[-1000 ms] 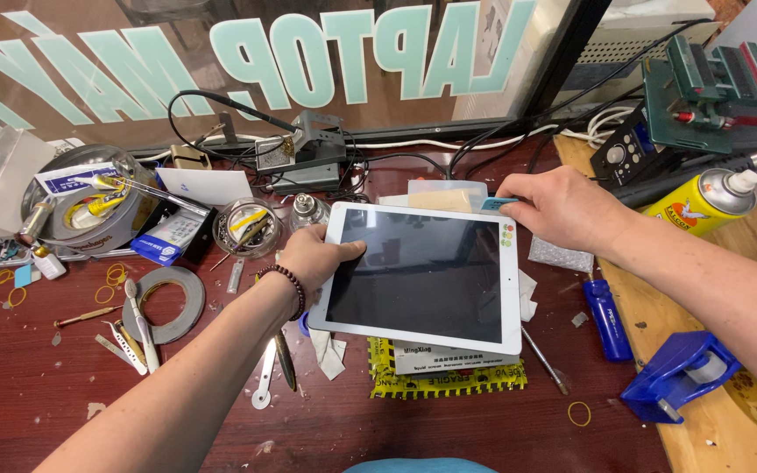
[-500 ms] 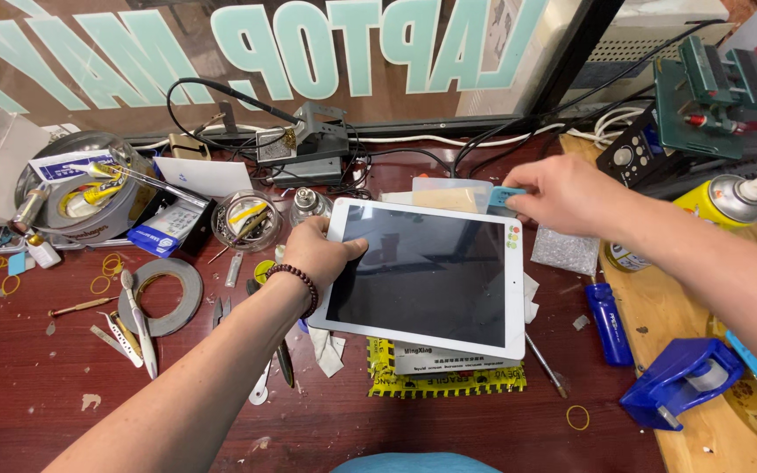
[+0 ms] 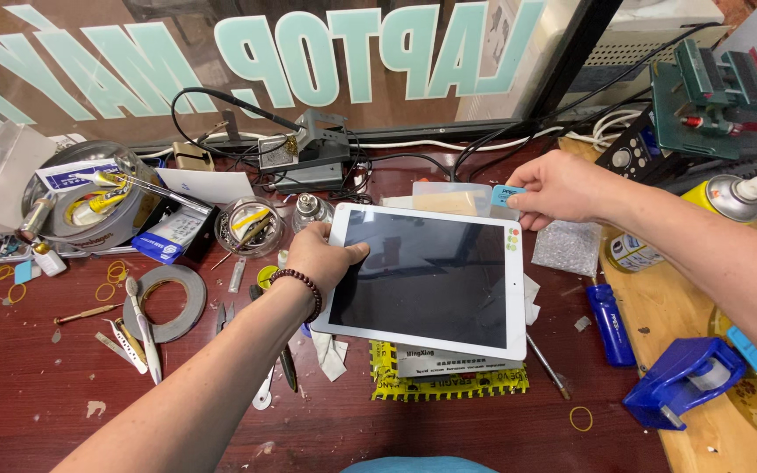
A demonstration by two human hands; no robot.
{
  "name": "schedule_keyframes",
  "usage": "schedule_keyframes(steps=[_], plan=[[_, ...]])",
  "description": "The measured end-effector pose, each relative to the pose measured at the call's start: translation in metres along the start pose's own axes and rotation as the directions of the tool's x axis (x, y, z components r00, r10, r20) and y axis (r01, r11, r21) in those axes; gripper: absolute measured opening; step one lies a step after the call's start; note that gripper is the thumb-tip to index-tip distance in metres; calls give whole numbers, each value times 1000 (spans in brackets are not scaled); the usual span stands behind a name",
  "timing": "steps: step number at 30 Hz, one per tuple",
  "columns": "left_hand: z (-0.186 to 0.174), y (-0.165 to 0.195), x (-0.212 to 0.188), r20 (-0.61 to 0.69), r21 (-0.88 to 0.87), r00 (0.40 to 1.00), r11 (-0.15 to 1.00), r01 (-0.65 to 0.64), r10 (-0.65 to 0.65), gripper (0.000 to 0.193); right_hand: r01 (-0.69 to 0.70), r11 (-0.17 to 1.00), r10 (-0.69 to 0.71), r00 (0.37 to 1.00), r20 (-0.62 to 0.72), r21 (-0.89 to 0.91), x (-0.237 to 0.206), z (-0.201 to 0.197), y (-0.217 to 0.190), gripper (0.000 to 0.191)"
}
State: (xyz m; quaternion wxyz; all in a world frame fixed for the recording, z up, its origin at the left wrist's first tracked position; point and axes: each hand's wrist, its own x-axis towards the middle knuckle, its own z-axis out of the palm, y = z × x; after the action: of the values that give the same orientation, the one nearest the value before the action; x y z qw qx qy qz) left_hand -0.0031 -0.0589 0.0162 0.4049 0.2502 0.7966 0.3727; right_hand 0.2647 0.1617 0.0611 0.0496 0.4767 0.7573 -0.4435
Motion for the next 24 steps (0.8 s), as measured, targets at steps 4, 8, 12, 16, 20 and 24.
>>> schedule_keyframes(steps=[4, 8, 12, 16, 20, 24], plan=[[2, -1, 2, 8, -45, 1000, 999, -3, 3, 40, 127, 989, -135, 985, -112, -81, -10, 5, 6, 22], [2, -2, 3, 20, -95, 1000, 995, 6, -4, 42, 371, 770, -579, 748, -323, -520, -41, 29, 16, 19], [-1, -1, 1, 77, -154, 997, 988, 23, -11, 42, 438, 698, -696, 600, -394, -567, -52, 52, 13, 15], [-3, 2, 0, 110, -117, 994, 992, 39, -26, 40, 416, 646, -744, 532, -405, -640, -46, 70, -6, 11], [-6, 4, 1, 131, -78, 991, 997, 13, -2, 39, 461, 570, -812, 444, -379, -680, -30, 89, -37, 10], [-6, 4, 2, 155, -118, 987, 991, 68, -49, 40, 478, 589, -797, 475, -373, -651, -12, 110, -66, 9]])
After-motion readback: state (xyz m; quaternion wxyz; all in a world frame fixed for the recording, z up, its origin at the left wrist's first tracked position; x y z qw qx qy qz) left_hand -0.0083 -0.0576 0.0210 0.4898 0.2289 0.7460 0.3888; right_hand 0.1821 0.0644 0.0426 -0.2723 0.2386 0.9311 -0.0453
